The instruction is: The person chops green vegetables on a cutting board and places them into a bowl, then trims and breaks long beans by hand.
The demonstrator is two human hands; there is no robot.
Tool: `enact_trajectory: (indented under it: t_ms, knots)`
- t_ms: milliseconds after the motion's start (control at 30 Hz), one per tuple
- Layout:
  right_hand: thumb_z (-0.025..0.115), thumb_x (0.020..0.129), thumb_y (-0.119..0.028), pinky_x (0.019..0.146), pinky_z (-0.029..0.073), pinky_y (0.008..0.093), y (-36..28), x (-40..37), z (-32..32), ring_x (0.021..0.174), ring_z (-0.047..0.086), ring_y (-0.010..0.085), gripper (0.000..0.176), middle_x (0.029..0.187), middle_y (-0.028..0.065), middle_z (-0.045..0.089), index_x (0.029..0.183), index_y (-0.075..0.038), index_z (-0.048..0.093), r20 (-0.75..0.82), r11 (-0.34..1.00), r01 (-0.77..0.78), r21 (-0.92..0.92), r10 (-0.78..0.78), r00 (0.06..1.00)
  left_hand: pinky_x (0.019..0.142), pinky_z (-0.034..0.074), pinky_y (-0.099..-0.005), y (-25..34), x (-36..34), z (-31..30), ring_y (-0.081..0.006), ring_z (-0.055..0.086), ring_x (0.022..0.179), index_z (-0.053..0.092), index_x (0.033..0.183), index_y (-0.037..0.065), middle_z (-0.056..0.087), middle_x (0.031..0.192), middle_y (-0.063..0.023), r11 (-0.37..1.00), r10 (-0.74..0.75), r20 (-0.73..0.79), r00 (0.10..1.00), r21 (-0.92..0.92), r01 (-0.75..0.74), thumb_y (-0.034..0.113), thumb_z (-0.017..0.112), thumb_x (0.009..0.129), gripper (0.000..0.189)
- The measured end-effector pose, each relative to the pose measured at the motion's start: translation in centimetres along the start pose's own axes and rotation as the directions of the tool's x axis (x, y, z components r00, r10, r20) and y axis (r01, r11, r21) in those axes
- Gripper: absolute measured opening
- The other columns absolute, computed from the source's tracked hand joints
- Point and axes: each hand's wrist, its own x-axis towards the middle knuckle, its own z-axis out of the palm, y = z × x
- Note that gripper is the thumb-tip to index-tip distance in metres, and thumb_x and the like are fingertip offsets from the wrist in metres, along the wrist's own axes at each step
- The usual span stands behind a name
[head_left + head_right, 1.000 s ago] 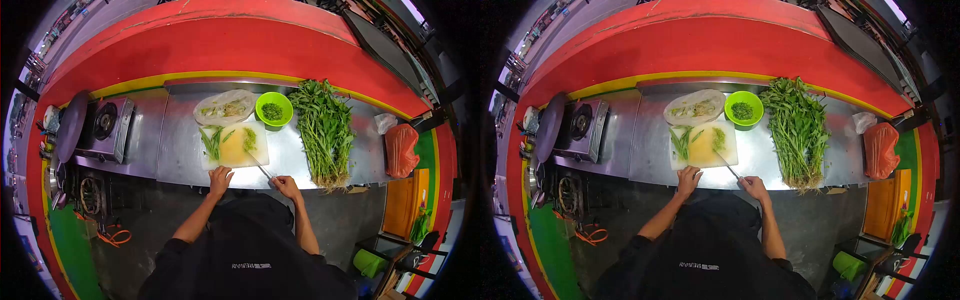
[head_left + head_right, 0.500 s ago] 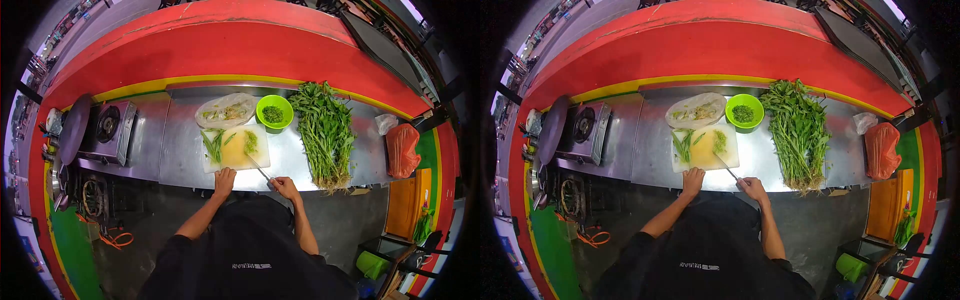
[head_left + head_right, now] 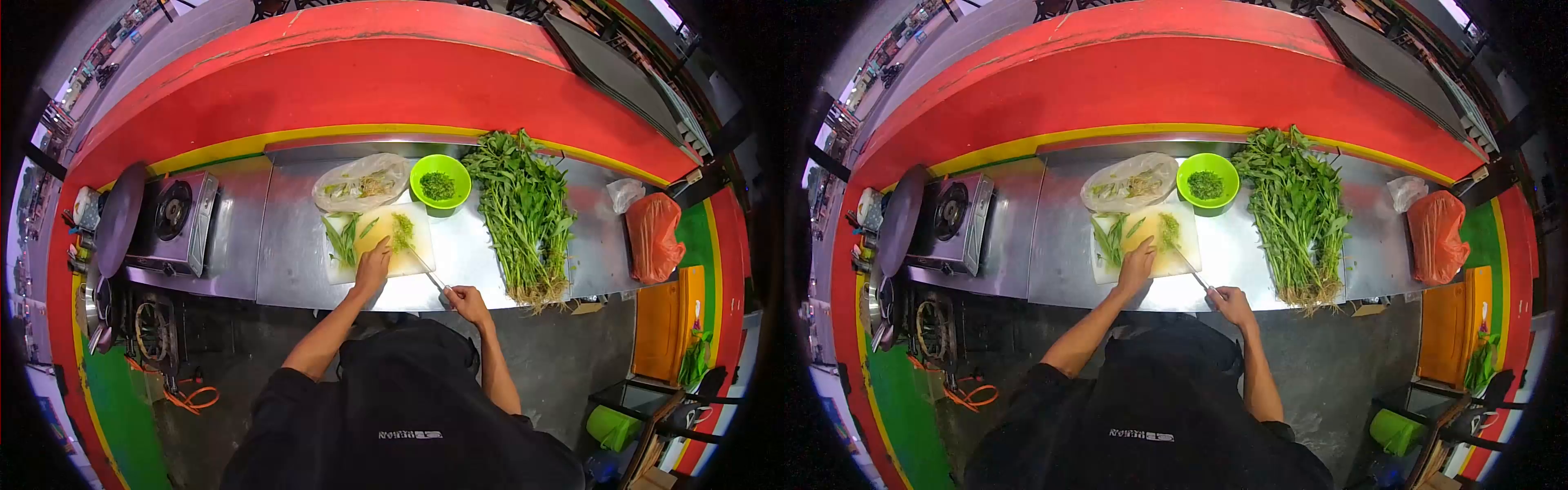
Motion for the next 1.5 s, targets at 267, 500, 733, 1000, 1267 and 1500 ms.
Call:
enact_trajectory:
  t_ms: [267,500,733,1000,1267,1500]
  knots:
    - [0.065,0.098,-0.043,0.061,0.048,0.0345,0.9,-0.6,0.6,0.063,0.061,0.0153,0.047,0.065,0.0087,0.066,0.089,0.002,0.075,-0.066,0.999,-0.001,0.038,0.003,0.998,0.081,0.049,-0.0457,-0.5,0.1,0.1,-0.0335,0.068,0.091,0.072,0.109,0.002,0.074,0.097,-0.0158,0.955,0.206,0.125,0.971,0.192,-0.227,0.011,0.068,0.091,0.020]
    - [0.066,0.100,-0.038,0.060,0.045,0.0293,1.2,-0.9,1.0,0.063,0.056,0.0086,0.041,0.066,0.0019,0.064,0.089,0.002,0.074,-0.065,0.998,-0.011,0.057,0.014,0.998,0.080,0.046,-0.0447,-1.0,-1.7,0.8,-0.0319,0.066,0.090,0.074,0.100,0.004,0.073,0.097,-0.0119,0.959,0.217,-0.021,0.976,0.193,-0.209,0.019,0.068,0.092,0.018]
    - [0.065,0.100,-0.038,0.060,0.045,0.0297,0.2,-0.8,0.9,0.063,0.056,0.0094,0.041,0.066,0.0021,0.064,0.089,0.001,0.074,-0.033,0.998,-0.003,0.065,0.005,0.999,0.085,0.041,-0.0412,-1.3,-2.7,1.3,-0.0241,0.062,0.098,0.076,0.100,0.012,0.068,0.101,-0.0023,0.925,0.293,0.112,0.949,0.216,-0.311,0.025,0.077,0.084,0.021]
    - [0.066,0.100,-0.040,0.059,0.044,0.0292,0.3,-1.3,1.1,0.063,0.055,0.0093,0.042,0.066,0.0018,0.063,0.093,0.001,0.075,-0.048,0.996,-0.040,0.078,0.044,0.998,0.074,0.043,-0.0401,-0.6,-1.2,2.5,-0.0243,0.065,0.078,0.075,0.082,0.009,0.070,0.080,-0.0069,0.974,0.136,0.039,0.990,0.180,-0.141,0.021,0.077,0.085,0.012]
    - [0.065,0.100,-0.041,0.059,0.043,0.0291,0.2,-2.3,1.0,0.063,0.054,0.0086,0.044,0.066,0.0007,0.062,0.092,0.001,0.075,-0.042,0.989,-0.057,0.138,0.063,0.997,0.068,0.056,-0.0338,-1.7,1.5,3.8,-0.0263,0.072,0.069,0.074,0.093,0.002,0.074,0.078,-0.0132,0.996,-0.065,-0.179,0.982,-0.064,0.054,0.016,0.070,0.091,0.014]
    - [0.066,0.099,-0.042,0.060,0.046,0.0309,0.5,-2.2,1.1,0.063,0.057,0.0106,0.046,0.065,0.0039,0.064,0.092,0.003,0.074,-0.002,0.990,-0.054,0.128,0.055,0.999,0.070,0.055,-0.0313,-3.1,1.4,-0.9,-0.0161,0.070,0.073,0.073,0.100,0.001,0.075,0.085,-0.0106,0.977,-0.109,-0.365,0.925,-0.213,0.031,0.016,0.070,0.096,0.017]
